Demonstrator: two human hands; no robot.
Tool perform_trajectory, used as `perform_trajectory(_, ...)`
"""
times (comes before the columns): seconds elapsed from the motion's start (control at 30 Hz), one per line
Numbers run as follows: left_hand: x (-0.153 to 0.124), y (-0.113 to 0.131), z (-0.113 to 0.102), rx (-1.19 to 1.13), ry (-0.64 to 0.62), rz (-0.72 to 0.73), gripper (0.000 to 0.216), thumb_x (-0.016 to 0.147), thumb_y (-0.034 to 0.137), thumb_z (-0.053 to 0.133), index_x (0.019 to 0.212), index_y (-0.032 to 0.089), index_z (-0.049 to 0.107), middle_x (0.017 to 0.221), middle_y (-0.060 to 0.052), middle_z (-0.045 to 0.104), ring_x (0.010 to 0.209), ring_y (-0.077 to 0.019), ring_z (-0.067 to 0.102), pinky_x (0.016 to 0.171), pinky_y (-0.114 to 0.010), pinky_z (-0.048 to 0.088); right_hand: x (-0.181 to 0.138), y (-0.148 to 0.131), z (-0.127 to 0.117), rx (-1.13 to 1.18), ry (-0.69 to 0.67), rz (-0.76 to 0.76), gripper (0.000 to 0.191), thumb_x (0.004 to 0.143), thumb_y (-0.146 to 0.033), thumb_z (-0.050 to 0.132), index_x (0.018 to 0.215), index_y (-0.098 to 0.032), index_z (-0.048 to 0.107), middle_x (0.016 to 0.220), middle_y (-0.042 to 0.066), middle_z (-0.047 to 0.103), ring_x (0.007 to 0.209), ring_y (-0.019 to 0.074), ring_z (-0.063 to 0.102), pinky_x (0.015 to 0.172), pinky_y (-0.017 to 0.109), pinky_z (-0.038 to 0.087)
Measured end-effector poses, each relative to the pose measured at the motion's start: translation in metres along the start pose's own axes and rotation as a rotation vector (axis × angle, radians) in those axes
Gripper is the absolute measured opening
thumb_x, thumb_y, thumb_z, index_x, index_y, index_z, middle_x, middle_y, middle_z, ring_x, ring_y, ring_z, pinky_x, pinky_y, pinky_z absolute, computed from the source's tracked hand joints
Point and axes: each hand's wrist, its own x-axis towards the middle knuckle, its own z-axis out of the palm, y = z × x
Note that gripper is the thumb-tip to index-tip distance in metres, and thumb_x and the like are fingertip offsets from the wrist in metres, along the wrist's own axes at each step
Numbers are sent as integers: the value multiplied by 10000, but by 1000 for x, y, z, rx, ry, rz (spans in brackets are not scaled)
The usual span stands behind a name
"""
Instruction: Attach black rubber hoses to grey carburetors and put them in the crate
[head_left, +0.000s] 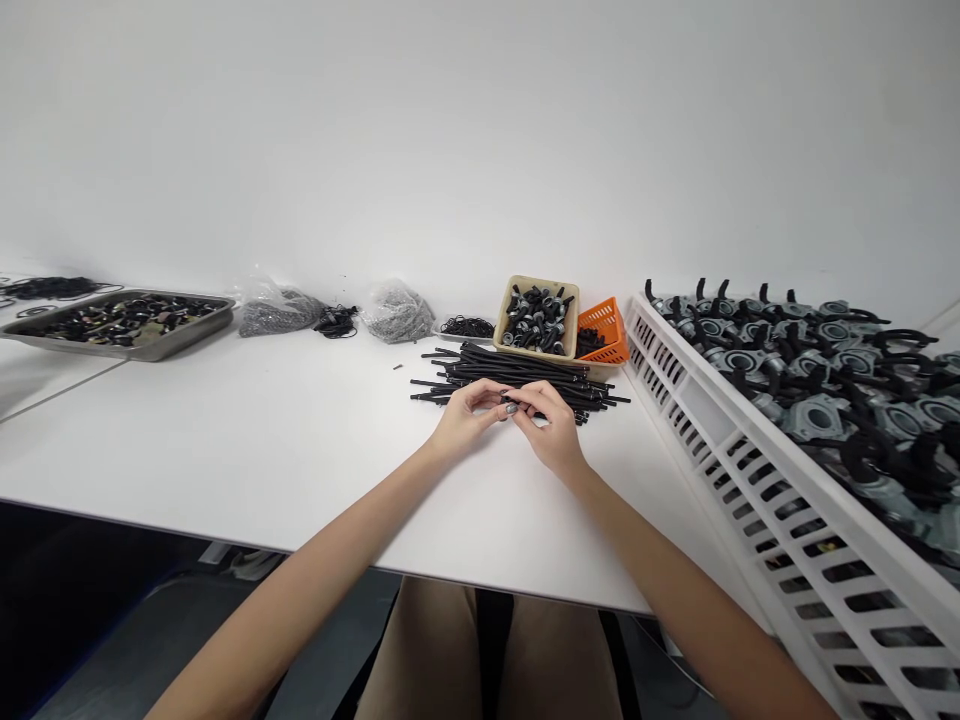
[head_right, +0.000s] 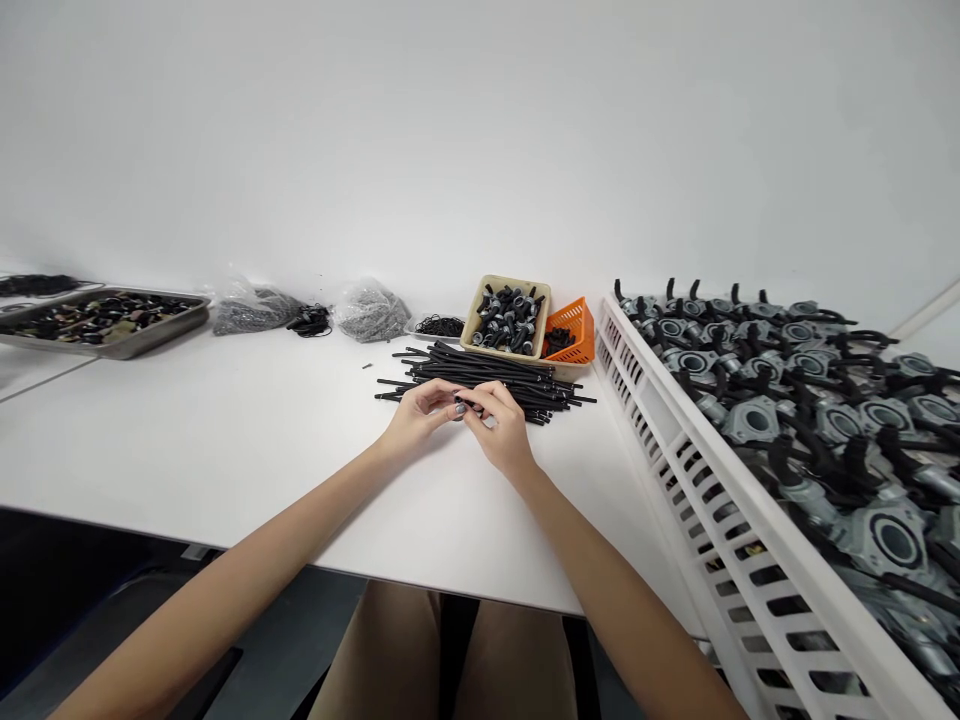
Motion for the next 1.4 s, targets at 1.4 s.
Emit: perform_trajectory(1.4,-4,8,1,3,-7,28,297,753,391,762,808,148,599,954,-50,592,761,-129,579,684,-273,506,0,1,-1,4,-45,-15,198,848,-179,594,964,-261,731,851,20,558,684,126,534,588,263,475)
